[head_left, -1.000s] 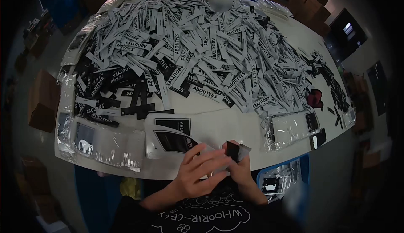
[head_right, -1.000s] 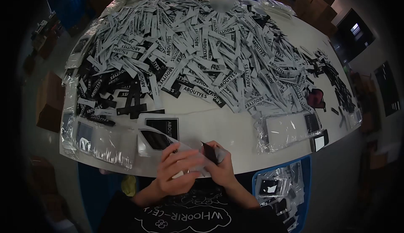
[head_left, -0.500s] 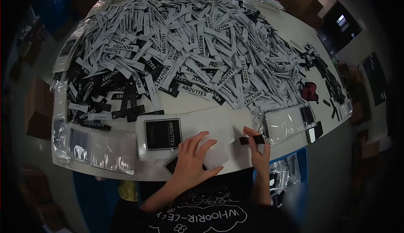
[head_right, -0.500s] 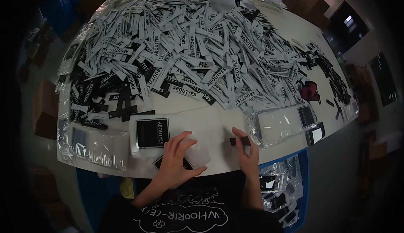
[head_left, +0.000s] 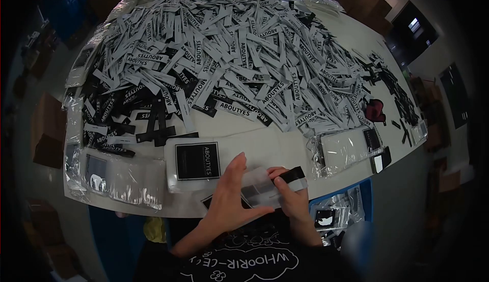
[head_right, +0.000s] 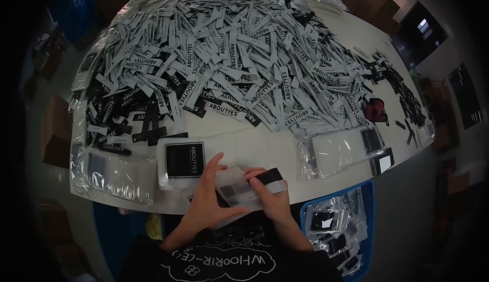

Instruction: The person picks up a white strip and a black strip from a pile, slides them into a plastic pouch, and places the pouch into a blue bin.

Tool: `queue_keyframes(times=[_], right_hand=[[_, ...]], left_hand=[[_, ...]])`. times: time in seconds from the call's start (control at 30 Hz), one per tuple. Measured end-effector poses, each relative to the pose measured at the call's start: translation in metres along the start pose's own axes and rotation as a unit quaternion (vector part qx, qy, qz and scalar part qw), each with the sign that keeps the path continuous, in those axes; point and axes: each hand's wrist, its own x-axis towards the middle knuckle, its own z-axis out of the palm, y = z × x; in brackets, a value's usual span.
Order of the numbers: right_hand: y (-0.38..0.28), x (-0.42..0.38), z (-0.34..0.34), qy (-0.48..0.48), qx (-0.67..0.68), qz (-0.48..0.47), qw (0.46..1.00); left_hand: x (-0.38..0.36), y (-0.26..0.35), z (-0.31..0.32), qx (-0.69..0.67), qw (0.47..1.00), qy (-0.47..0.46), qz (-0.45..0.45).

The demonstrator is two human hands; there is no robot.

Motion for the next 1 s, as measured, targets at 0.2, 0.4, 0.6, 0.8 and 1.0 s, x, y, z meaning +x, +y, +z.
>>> queue_keyframes(times=[0.2, 0.4, 0.6, 0.8, 1.0], right_hand=[[-0.011, 0.006, 0.001, 0.137, -0.110, -0.057, 0.983], [-0.022, 0.016, -0.030, -0.202, -0.215, 0.124, 0.947], [0.007, 0.034, -0.049, -0.354, -0.016, 0.215, 0.910], [0.011, 0.026, -0.053, -0.349, 0.025, 0.219, 0.911], [-0.002, 0.029, -0.048, -0.370, 0.036, 0.213, 0.904]], left_hand=[[0.002, -0.025, -0.043, 0.038, 0.969, -0.232, -0.077], [0.001, -0.027, -0.042, -0.020, 0.959, -0.279, -0.044], [0.002, -0.027, -0.041, -0.050, 0.959, -0.271, -0.062], [0.003, -0.025, -0.044, -0.050, 0.949, -0.299, -0.085], [0.002, -0.026, -0.043, -0.028, 0.953, -0.287, -0.089]])
